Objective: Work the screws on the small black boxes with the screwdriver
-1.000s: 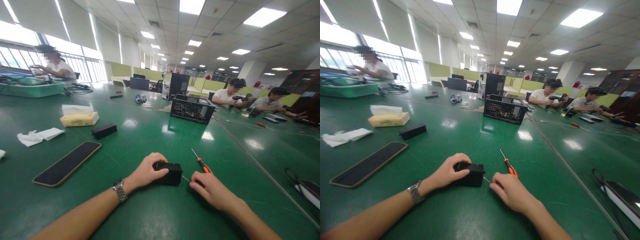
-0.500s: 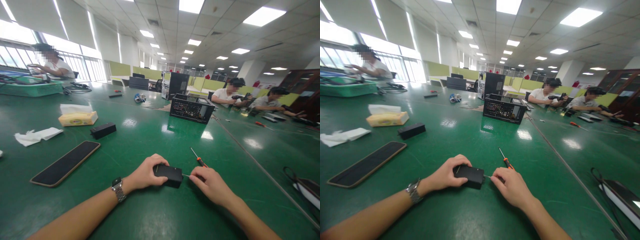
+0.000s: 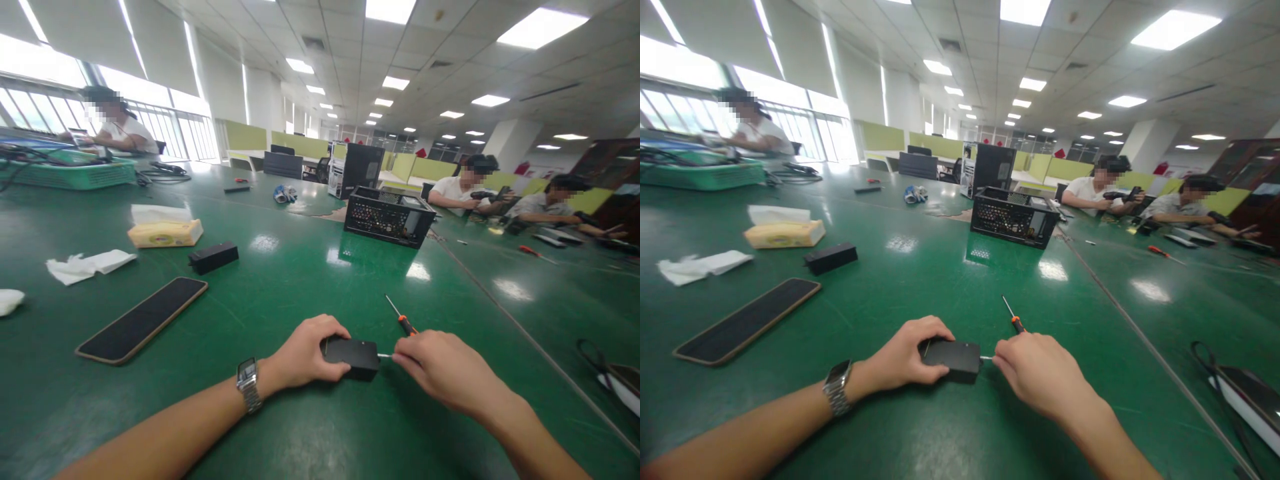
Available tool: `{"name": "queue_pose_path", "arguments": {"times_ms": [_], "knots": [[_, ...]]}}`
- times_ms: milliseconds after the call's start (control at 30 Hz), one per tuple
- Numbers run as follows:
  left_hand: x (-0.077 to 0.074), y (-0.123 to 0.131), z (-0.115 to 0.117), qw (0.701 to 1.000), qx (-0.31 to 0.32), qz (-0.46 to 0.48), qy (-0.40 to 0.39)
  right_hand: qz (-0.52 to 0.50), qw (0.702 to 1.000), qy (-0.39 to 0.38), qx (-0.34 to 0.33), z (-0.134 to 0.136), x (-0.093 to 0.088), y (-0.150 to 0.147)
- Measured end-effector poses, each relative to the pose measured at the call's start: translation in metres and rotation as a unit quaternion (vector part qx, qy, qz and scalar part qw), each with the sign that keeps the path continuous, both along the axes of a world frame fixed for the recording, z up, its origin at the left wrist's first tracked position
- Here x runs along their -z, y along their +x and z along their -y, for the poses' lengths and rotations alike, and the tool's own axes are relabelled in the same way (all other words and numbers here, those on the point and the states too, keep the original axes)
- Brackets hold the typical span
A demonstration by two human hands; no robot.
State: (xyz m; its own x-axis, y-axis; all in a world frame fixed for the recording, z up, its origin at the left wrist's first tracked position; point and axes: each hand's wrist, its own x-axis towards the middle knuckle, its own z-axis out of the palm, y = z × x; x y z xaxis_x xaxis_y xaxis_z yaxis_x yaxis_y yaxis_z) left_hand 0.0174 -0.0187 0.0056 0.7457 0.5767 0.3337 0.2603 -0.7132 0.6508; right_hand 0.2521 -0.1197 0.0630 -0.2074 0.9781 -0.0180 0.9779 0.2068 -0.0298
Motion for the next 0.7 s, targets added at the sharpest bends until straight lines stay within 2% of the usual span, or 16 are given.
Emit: {"name": "queue_pose_path", "arguments": {"times_ms": [100,167,233,367,433,533,600,700], "knots": [[0.001,0.001,0.0,1.0,0.007,-0.004,-0.003,0.051,0.999,0.003,0.011,-0.006,-0.015,-0.011],[0.001,0.001,-0.001,1.0,0.01,-0.011,-0.003,0.057,0.998,0.008,0.016,-0.012,-0.017,-0.013],[0.0,0.0,-0.002,1.0,0.004,-0.016,0.0,0.028,0.999,0.015,0.014,-0.016,-0.011,-0.011],[-0.001,-0.002,-0.004,1.0,-0.01,-0.013,0.005,-0.128,0.991,-0.008,-0.024,-0.015,0.018,-0.001],[-0.002,-0.001,-0.004,1.0,-0.008,-0.012,0.006,-0.133,0.991,0.0,-0.017,-0.011,0.025,-0.002],[-0.002,0.002,-0.003,1.0,-0.001,-0.017,0.007,-0.02,0.999,0.018,0.024,-0.008,0.018,-0.011],[-0.002,0.003,-0.002,1.0,0.006,-0.02,0.008,0.008,0.999,0.024,0.03,-0.012,0.01,-0.014],[-0.002,0.004,-0.001,1.0,0.005,-0.016,0.003,-0.115,0.993,-0.022,-0.016,-0.022,0.015,-0.007]]}}
